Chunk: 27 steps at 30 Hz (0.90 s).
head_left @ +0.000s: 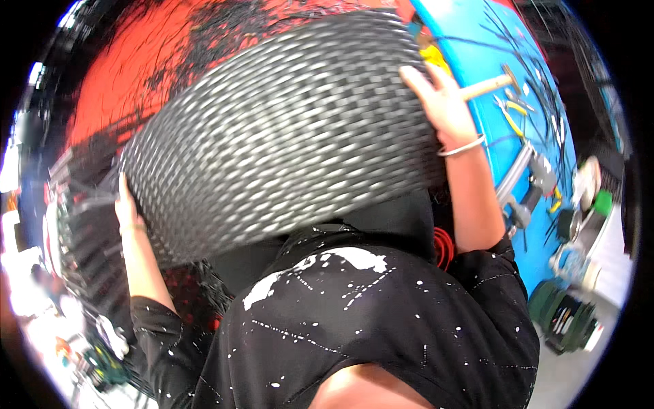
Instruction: The person weaves black plastic strips into a grid-like mat while seated on the floor. They thread the strips through the existing weave, adjust the alignment, and use pliers to secure the ends.
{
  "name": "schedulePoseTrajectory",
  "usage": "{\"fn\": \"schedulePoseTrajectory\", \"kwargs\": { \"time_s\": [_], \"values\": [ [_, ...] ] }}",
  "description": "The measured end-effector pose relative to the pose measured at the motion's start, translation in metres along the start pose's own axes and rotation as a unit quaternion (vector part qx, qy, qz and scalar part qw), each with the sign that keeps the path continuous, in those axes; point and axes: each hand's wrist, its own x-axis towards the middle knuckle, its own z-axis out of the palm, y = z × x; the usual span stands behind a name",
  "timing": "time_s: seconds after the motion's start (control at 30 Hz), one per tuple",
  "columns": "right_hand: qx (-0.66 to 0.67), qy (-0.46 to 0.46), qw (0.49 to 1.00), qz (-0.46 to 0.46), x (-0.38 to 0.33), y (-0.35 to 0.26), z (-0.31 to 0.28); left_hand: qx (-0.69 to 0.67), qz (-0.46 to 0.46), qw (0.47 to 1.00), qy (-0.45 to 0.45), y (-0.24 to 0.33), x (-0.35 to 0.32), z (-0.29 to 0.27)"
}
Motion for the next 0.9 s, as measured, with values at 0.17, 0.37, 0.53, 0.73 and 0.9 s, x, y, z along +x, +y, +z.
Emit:
{"fn": "schedulePoseTrajectory", "kwargs": {
  "time_s": [0.17,0.37,0.53,0.73,0.9],
  "values": [
    [0.018,-0.081,0.992,-0.098,-0.106,-0.078,0.070,0.024,-0.078,0.997,0.014,-0.080,0.042,-0.103],
    [0.129,-0.123,0.978,-0.111,-0.134,-0.077,0.116,0.002,-0.147,0.989,0.025,-0.142,0.031,-0.122],
    [0.115,-0.106,0.980,-0.125,-0.142,-0.071,0.121,0.021,-0.170,0.984,0.049,-0.146,0.027,-0.126],
    [0.111,-0.115,0.981,-0.106,-0.144,-0.073,0.117,0.043,-0.168,0.982,0.071,-0.155,0.046,-0.139],
    [0.114,-0.074,0.982,-0.132,-0.135,-0.065,0.109,0.071,-0.148,0.982,0.088,-0.161,0.081,-0.174]
  ]
}}
